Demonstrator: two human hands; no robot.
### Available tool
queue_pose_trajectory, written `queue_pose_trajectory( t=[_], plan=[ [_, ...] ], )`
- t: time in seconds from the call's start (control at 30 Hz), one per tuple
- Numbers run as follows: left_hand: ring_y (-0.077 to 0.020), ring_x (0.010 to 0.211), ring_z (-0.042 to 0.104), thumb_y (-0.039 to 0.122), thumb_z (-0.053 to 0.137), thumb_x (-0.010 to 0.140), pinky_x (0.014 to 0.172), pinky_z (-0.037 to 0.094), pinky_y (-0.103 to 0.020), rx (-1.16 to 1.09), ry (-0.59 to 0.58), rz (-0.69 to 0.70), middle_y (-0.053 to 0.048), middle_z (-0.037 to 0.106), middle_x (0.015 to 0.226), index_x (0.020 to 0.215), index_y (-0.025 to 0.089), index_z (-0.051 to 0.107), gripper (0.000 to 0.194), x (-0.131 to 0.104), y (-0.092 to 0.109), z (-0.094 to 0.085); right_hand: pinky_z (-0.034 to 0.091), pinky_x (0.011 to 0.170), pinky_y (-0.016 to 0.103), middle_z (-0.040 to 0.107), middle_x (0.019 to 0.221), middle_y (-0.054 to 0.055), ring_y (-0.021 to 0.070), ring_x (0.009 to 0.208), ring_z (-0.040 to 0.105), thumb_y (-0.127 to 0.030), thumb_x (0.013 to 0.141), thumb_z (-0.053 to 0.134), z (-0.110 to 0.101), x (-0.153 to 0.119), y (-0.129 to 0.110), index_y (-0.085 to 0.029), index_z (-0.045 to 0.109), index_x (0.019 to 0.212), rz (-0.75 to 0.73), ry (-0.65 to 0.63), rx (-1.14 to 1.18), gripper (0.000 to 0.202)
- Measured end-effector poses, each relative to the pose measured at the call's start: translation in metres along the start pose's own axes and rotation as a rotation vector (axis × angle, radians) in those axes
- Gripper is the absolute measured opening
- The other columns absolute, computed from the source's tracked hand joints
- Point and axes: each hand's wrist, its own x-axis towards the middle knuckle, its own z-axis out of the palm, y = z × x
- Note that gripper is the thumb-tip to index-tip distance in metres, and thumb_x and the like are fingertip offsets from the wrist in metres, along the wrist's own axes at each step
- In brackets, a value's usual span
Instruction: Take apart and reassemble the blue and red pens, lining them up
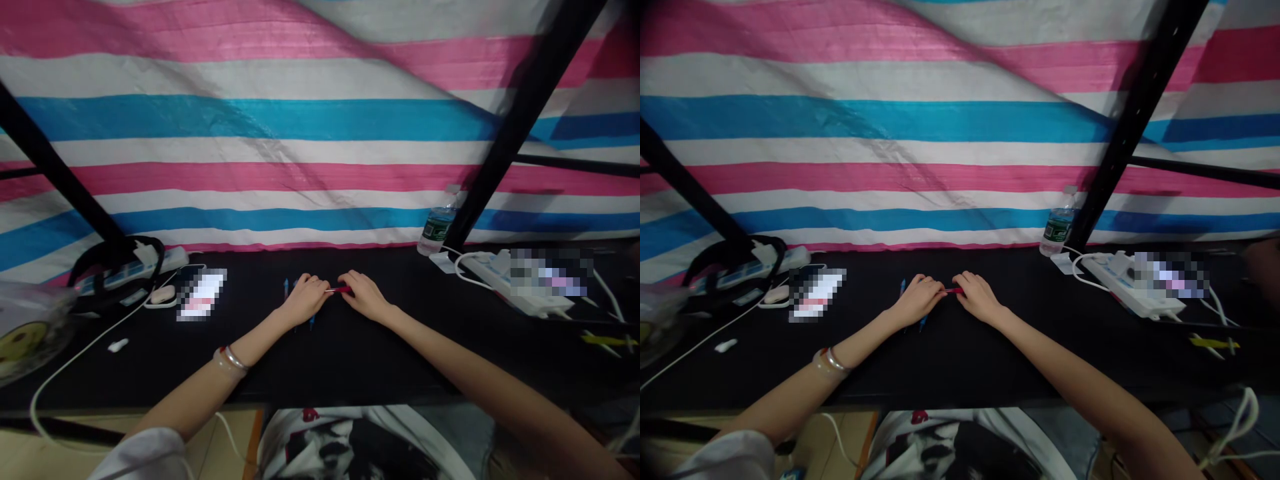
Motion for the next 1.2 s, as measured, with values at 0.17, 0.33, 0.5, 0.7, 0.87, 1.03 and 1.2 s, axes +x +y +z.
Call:
queue_pose_trajectory(
  t=[0.17, 0.33, 0.5, 0.7, 0.87, 1.03, 1.2],
  plan=[
    [-0.0178, 0.081, 0.054, 0.031, 0.027, 0.094, 0.084, 0.029, -0.035, -0.015, 0.030, -0.027, -0.006, 0.061, 0.084, 0.091, 0.016, 0.053, 0.031, -0.0008, -0.0014, -0.0008, 0.034, 0.077, 0.033, 0.061, 0.095, 0.007, 0.0194, 0.088, 0.051, -0.023, 0.087, 0.044, -0.0030, 0.0003, -0.0031, -0.018, 0.058, 0.102, -0.040, -0.042, 0.010, 0.021],
    [-0.0163, 0.073, 0.056, 0.032, 0.026, 0.094, 0.086, 0.028, -0.037, -0.025, 0.023, -0.026, -0.004, 0.062, 0.077, 0.090, 0.016, 0.053, 0.032, -0.0009, -0.0020, -0.0008, 0.032, 0.073, 0.032, 0.064, 0.084, 0.006, 0.0181, 0.083, 0.052, -0.019, 0.089, 0.041, -0.0042, 0.0027, -0.0002, -0.017, 0.061, 0.092, -0.060, -0.048, 0.040, 0.020],
    [-0.0170, 0.074, 0.056, 0.034, 0.029, 0.094, 0.087, 0.028, -0.039, -0.017, 0.041, -0.017, -0.003, 0.061, 0.075, 0.088, 0.017, 0.053, 0.030, -0.0017, -0.0018, -0.0017, 0.033, 0.073, 0.032, 0.064, 0.086, 0.006, 0.0175, 0.083, 0.053, -0.019, 0.090, 0.041, -0.0054, 0.0036, 0.0026, -0.017, 0.061, 0.091, -0.082, 0.032, 0.095, 0.020],
    [-0.0184, 0.078, 0.052, 0.031, 0.030, 0.093, 0.085, 0.030, -0.038, 0.020, 0.059, 0.002, -0.004, 0.060, 0.078, 0.087, 0.017, 0.051, 0.027, -0.0019, -0.0012, -0.0035, 0.038, 0.075, 0.032, 0.062, 0.094, 0.007, 0.0171, 0.085, 0.054, -0.020, 0.089, 0.042, -0.0059, 0.0039, 0.0025, -0.018, 0.059, 0.097, -0.085, 0.073, 0.158, 0.019],
    [-0.0185, 0.078, 0.051, 0.030, 0.029, 0.094, 0.078, 0.033, -0.034, 0.015, 0.037, 0.005, -0.005, 0.059, 0.079, 0.086, 0.017, 0.051, 0.027, -0.0012, -0.0030, -0.0039, 0.042, 0.076, 0.032, 0.059, 0.098, 0.008, 0.0179, 0.086, 0.055, -0.020, 0.090, 0.039, -0.0065, 0.0036, 0.0006, -0.018, 0.057, 0.106, -0.099, 0.030, 0.149, 0.024],
    [-0.0182, 0.079, 0.052, 0.029, 0.028, 0.094, 0.076, 0.034, -0.032, -0.034, -0.003, -0.005, -0.005, 0.059, 0.081, 0.087, 0.016, 0.052, 0.028, -0.0008, -0.0056, -0.0041, 0.042, 0.076, 0.032, 0.058, 0.097, 0.009, 0.0182, 0.086, 0.055, -0.017, 0.090, 0.036, -0.0069, 0.0034, -0.0018, -0.015, 0.054, 0.111, -0.103, -0.070, 0.054, 0.028],
    [-0.0185, 0.077, 0.053, 0.029, 0.024, 0.095, 0.076, 0.035, -0.032, -0.018, -0.048, -0.035, -0.005, 0.059, 0.077, 0.089, 0.016, 0.053, 0.033, 0.0006, -0.0047, -0.0031, 0.040, 0.076, 0.032, 0.056, 0.098, 0.009, 0.0183, 0.087, 0.053, -0.015, 0.090, 0.037, -0.0080, 0.0048, -0.0014, -0.015, 0.055, 0.105, -0.128, -0.066, 0.014, 0.023]
  ],
)
